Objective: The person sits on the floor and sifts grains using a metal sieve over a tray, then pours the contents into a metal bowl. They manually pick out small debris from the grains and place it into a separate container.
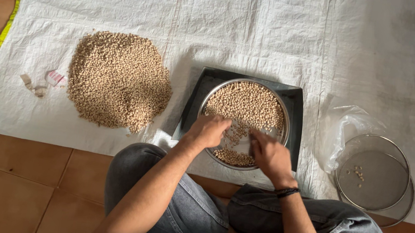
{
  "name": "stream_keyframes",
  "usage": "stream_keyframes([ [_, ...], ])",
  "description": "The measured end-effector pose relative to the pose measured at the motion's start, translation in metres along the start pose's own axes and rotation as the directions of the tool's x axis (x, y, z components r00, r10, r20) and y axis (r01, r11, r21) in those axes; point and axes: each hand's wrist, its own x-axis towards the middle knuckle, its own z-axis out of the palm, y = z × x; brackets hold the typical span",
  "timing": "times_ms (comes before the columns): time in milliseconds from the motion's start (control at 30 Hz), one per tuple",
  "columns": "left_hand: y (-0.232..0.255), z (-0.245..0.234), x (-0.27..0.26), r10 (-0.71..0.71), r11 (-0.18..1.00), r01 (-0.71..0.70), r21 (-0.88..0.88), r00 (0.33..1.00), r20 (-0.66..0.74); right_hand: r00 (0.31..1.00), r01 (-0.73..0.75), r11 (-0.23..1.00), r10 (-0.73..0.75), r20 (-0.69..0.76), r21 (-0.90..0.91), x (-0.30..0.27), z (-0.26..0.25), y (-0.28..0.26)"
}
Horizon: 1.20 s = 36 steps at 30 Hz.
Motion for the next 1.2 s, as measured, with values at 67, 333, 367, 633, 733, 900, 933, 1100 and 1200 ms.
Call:
stream_keyframes([
  [67, 0.000, 0.003, -0.001, 0.018, 0.997, -0.015, -0.077, 0.999, 0.037, 0.994, 0.113, 0.994, -0.113, -0.015, 0.006, -0.002, 0.003, -0.004],
  [333, -0.007, 0.002, 0.002, 0.025, 0.999, -0.032, -0.032, 0.979, -0.202, 0.944, 0.199, 0.979, -0.201, -0.261, -0.033, -0.002, -0.006, 0.012],
  [367, -0.006, 0.003, 0.003, 0.035, 0.999, -0.040, -0.021, 0.980, -0.198, 0.952, 0.178, 0.982, -0.189, -0.239, -0.066, -0.002, -0.004, 0.012],
  [633, 0.004, 0.019, 0.016, 0.168, 0.977, -0.134, 0.166, 0.963, -0.212, 0.985, 0.125, 0.992, -0.127, -0.120, -0.021, -0.002, -0.003, 0.020],
  [733, 0.004, 0.024, 0.020, 0.156, 0.974, -0.123, 0.192, 0.973, -0.172, 0.975, 0.082, 0.994, -0.095, -0.200, -0.075, 0.000, -0.007, 0.029],
  [900, 0.001, 0.030, 0.022, 0.151, 0.983, -0.126, 0.136, 0.971, -0.188, 0.993, 0.093, 0.995, -0.091, -0.074, 0.028, -0.003, -0.004, 0.025],
  [933, 0.001, 0.030, 0.022, 0.158, 0.982, -0.133, 0.132, 0.966, -0.202, 0.987, 0.121, 0.992, -0.119, -0.112, 0.019, -0.004, -0.005, 0.023],
  [1100, 0.000, 0.026, 0.020, 0.135, 0.989, -0.120, 0.087, 0.973, -0.186, 0.973, 0.069, 0.998, -0.070, -0.218, -0.015, -0.007, -0.018, 0.022],
  [1200, 0.003, 0.023, 0.019, 0.110, 0.992, -0.101, 0.072, 0.984, -0.142, 0.953, 0.091, 0.993, -0.109, -0.282, -0.076, -0.007, -0.018, 0.026],
])
